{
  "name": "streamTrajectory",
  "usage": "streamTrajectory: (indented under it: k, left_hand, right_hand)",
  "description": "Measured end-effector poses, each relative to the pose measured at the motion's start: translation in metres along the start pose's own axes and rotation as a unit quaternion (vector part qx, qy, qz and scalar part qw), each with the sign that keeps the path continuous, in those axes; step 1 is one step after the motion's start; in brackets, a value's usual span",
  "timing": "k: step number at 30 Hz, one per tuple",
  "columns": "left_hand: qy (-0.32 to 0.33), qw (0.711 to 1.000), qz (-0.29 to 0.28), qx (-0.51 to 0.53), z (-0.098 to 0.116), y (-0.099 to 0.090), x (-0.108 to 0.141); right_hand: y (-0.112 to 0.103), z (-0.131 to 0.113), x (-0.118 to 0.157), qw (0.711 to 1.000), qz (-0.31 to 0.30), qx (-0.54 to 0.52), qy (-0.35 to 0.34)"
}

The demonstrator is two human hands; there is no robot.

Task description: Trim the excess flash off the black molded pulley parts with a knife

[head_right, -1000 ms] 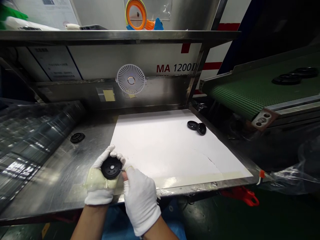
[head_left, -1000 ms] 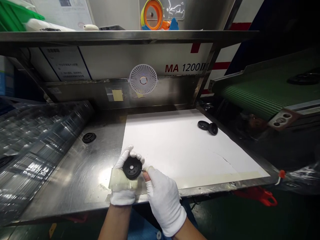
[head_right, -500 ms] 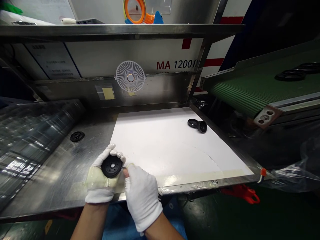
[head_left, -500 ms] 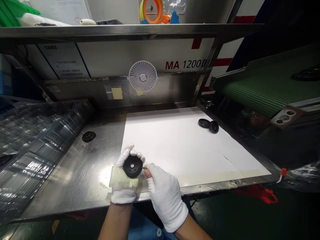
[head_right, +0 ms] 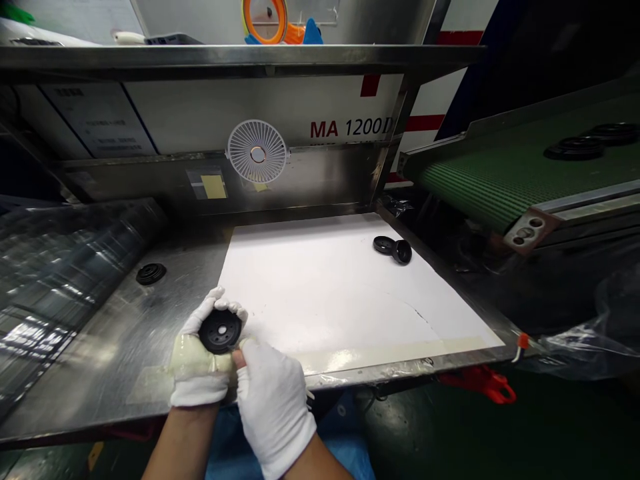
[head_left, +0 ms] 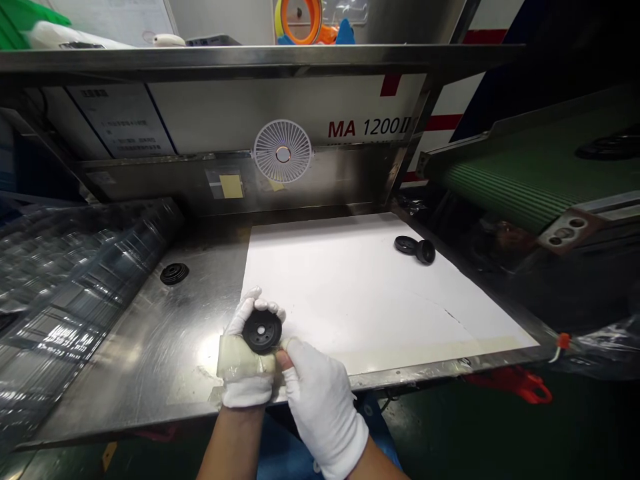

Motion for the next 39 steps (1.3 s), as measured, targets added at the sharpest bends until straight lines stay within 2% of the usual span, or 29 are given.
streamTrajectory:
  k: [5,12,16,19,24,31,34,36,39]
  left_hand:
    - [0.001,1.0,-0.011,0.005,-0.002,0.0,0.0]
    - [0.017,1.0,-0.002,-0.018,0.0,0.001,0.0]
    - [-0.036,0.998,-0.029,-0.053,0.003,0.001,0.004]
    - [-0.059,0.996,-0.057,-0.034,0.003,0.0,0.004]
    - [-0.042,0.999,-0.031,0.005,0.002,-0.001,-0.001]
    - [0.024,0.999,0.013,0.023,0.004,-0.002,-0.004]
    - [0.034,0.999,0.006,0.025,0.005,-0.003,-0.003]
    - [0.015,1.0,-0.016,-0.001,0.006,-0.002,-0.001]
    - [-0.053,0.996,-0.059,-0.043,0.006,-0.001,0.002]
  right_hand:
    - [-0.004,0.003,-0.005,0.999,0.013,0.032,0.013]
    - [0.006,-0.004,0.0,1.0,-0.014,-0.016,0.0]
    - [0.003,-0.001,-0.003,1.0,-0.012,0.004,-0.012]
    - [-0.001,0.001,-0.005,1.0,-0.008,0.024,-0.009]
    - [-0.001,0.0,-0.004,0.999,-0.003,0.032,-0.003]
    - [0.007,-0.009,0.001,1.0,-0.011,-0.005,-0.002]
    - [0.01,-0.01,0.001,1.0,-0.015,-0.006,-0.001]
    - [0.009,-0.009,0.001,1.0,-0.011,0.0,-0.001]
    - [0.006,-0.005,0.0,1.0,-0.008,0.005,-0.002]
Point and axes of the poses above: each hand's wrist, its own x-axis away from the middle knuckle, its own y-axis out of the palm, z = x × y, the point moved 5 cm from there along -x, towards the middle knuckle, and after that the axes turned 5 degrees about y, right-handed, at the moved point
